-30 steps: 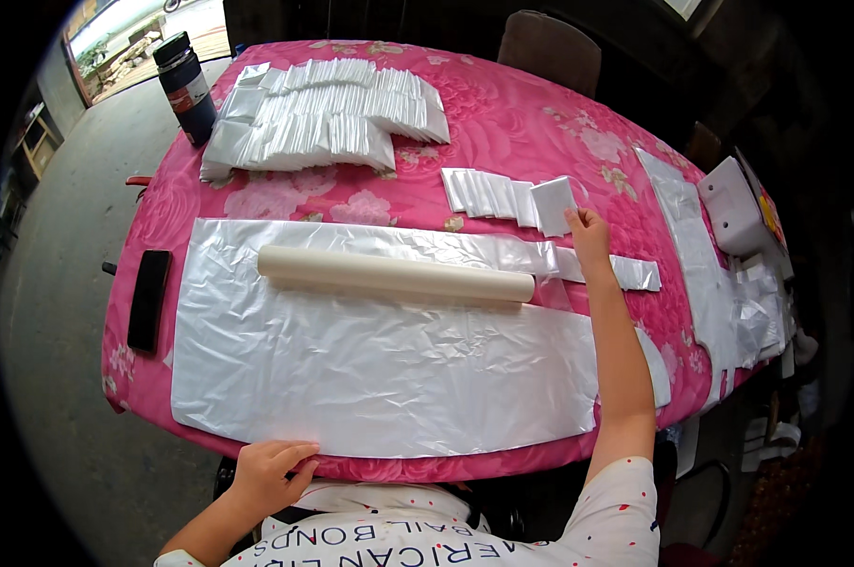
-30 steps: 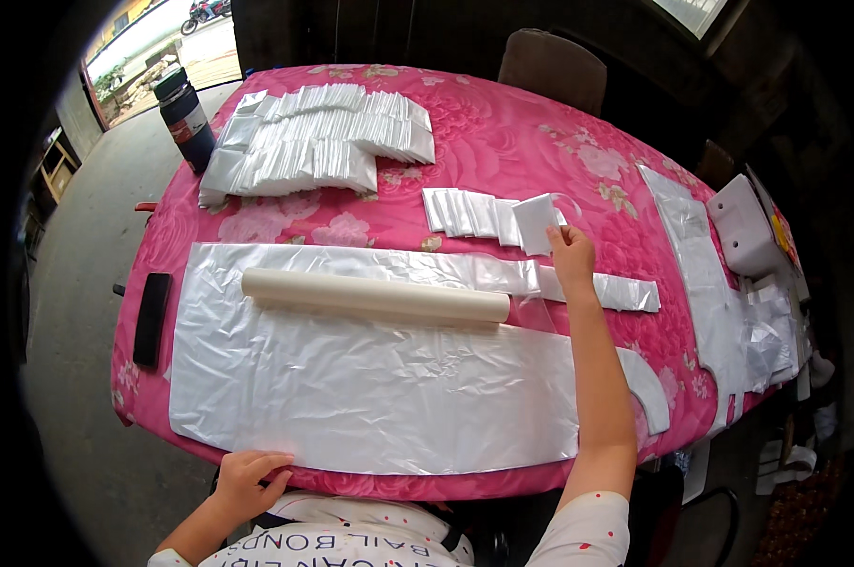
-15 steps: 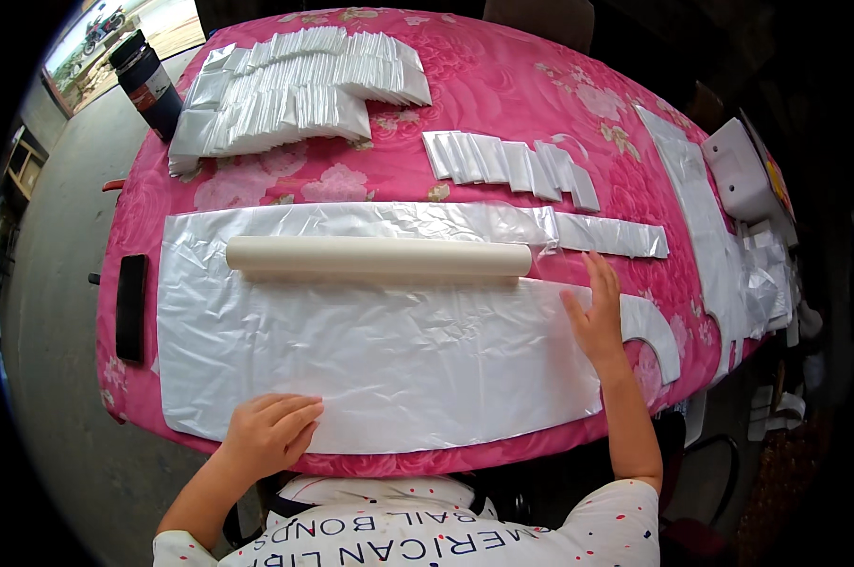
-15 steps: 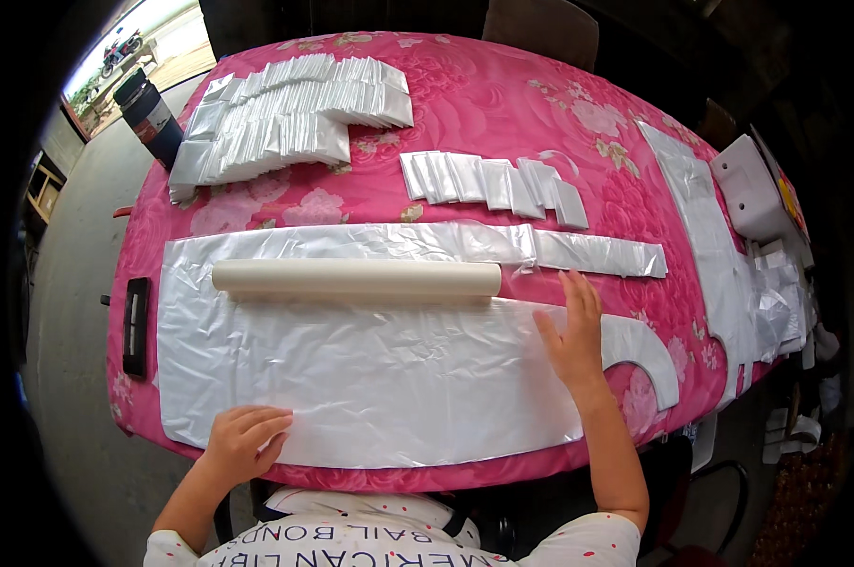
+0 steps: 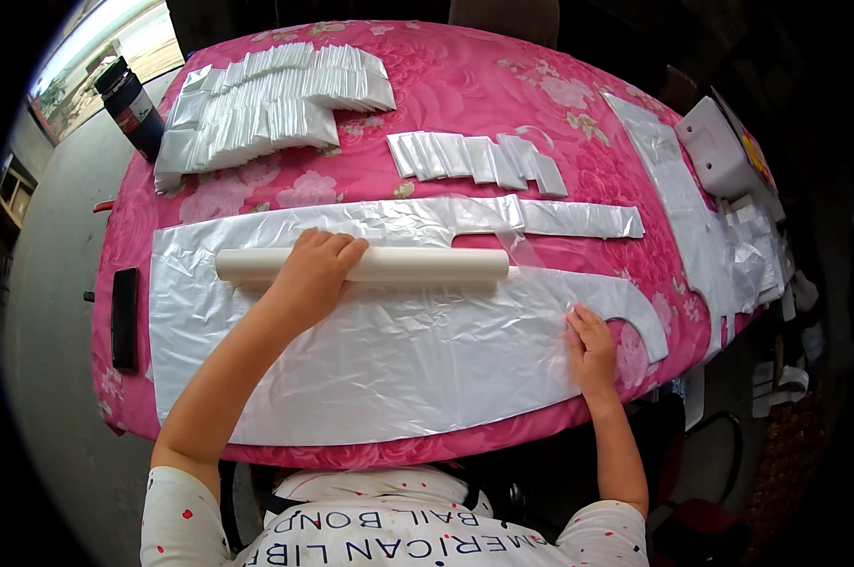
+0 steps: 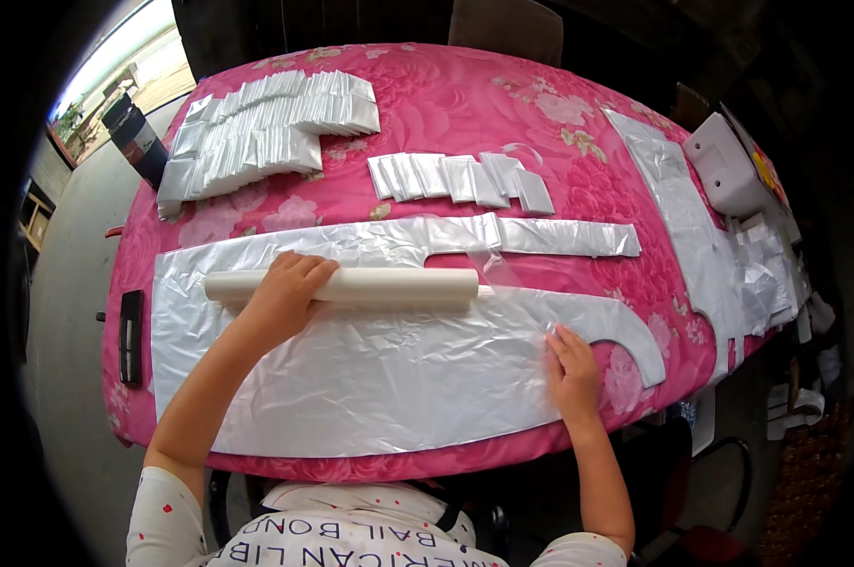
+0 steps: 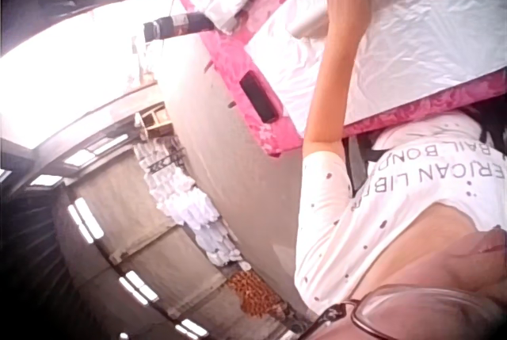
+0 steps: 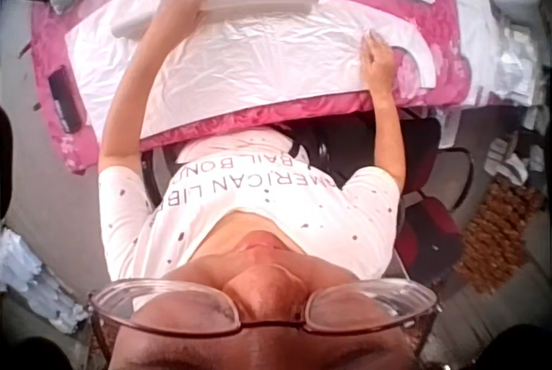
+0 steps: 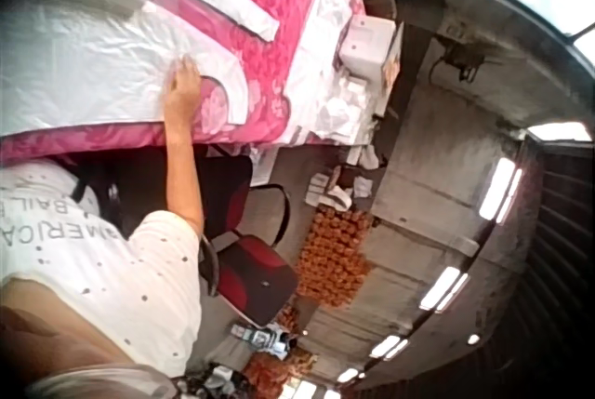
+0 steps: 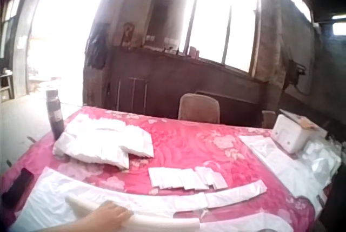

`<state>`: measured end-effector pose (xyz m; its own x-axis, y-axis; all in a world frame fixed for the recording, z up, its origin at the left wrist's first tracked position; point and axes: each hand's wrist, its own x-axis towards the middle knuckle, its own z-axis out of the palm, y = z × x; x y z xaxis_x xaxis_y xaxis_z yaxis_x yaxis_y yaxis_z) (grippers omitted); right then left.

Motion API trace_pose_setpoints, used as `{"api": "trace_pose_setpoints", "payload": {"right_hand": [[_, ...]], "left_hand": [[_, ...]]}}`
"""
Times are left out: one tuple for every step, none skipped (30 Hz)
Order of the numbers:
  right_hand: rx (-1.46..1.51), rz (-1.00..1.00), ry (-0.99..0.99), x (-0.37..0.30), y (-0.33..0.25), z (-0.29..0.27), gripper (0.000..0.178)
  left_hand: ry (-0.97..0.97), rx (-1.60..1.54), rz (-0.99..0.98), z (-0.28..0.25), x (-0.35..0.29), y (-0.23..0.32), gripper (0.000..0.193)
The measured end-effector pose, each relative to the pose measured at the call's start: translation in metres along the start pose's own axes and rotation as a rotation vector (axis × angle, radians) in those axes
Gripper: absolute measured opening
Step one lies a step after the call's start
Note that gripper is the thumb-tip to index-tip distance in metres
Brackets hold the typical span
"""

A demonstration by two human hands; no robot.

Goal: The person repeatedly unrolls a sheet of clear plastic wrap, places a small white rectangular item on it, folds the wrap around the item, and sets the wrapped unit aside. The person continues this process with multiple items on a pink tablecloth.

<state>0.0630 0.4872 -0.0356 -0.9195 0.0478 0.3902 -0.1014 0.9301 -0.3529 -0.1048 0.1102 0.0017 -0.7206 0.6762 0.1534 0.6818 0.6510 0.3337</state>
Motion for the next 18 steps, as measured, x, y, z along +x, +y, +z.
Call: {"api": "trace_pose_setpoints", "payload": {"right_hand": [[0.006,0.016,0.008,0.002,0.001,-0.002,0.023],[0.016,0.026,0.014,0.005,0.000,-0.003,0.020],[0.025,0.033,0.017,0.009,0.000,-0.005,0.017],[0.081,0.098,0.006,0.013,0.002,-0.005,0.015],[0.135,0.164,-0.004,0.017,0.005,-0.006,0.014],[0.186,0.230,-0.013,0.021,0.008,-0.008,0.013],[0.310,0.306,-0.043,0.026,0.013,-0.010,0.013],[0.430,0.385,-0.070,0.030,0.019,-0.013,0.013],[0.547,0.460,-0.099,0.036,0.024,-0.017,0.014],[0.664,0.536,-0.128,0.043,0.025,-0.020,0.015],[0.701,0.619,-0.146,0.053,0.012,-0.029,0.016],[0.761,0.636,-0.151,0.059,0.012,-0.033,0.015],[0.820,0.653,-0.156,0.064,0.014,-0.037,0.015],[0.879,0.670,-0.158,0.070,0.010,-0.042,0.015],[0.868,0.662,-0.169,0.076,0.003,-0.048,0.016],[0.895,0.653,-0.188,0.081,-0.009,-0.052,0.016],[0.921,0.648,-0.205,0.084,-0.022,-0.054,0.016],[0.943,0.647,-0.218,0.086,-0.037,-0.056,0.016]], "left_hand": [[-0.072,0.001,0.079,-0.001,-0.001,0.006,0.043],[-0.143,0.004,0.150,0.000,-0.006,0.015,0.041],[-0.195,0.080,0.209,0.005,-0.012,0.025,0.036],[-0.197,0.077,0.275,0.007,-0.015,0.036,0.034],[-0.198,0.075,0.343,0.009,-0.017,0.048,0.031],[-0.197,0.070,0.412,0.011,-0.017,0.059,0.028],[-0.209,0.111,0.448,0.014,-0.016,0.068,0.026],[-0.219,0.150,0.489,0.020,-0.013,0.077,0.024],[-0.225,0.187,0.528,0.024,-0.009,0.083,0.022],[-0.192,0.167,0.540,0.030,-0.005,0.086,0.022],[-0.162,0.150,0.543,0.036,-0.002,0.086,0.021],[-0.131,0.132,0.548,0.041,0.001,0.086,0.020],[-0.127,0.130,0.546,0.044,0.004,0.086,0.023],[-0.123,0.129,0.546,0.045,0.009,0.084,0.025],[-0.119,0.128,0.546,0.046,0.011,0.083,0.028],[-0.069,0.046,0.525,0.048,0.010,0.082,0.029],[-0.019,-0.040,0.508,0.053,0.010,0.081,0.031],[0.029,-0.129,0.494,0.056,0.009,0.082,0.032]]}}
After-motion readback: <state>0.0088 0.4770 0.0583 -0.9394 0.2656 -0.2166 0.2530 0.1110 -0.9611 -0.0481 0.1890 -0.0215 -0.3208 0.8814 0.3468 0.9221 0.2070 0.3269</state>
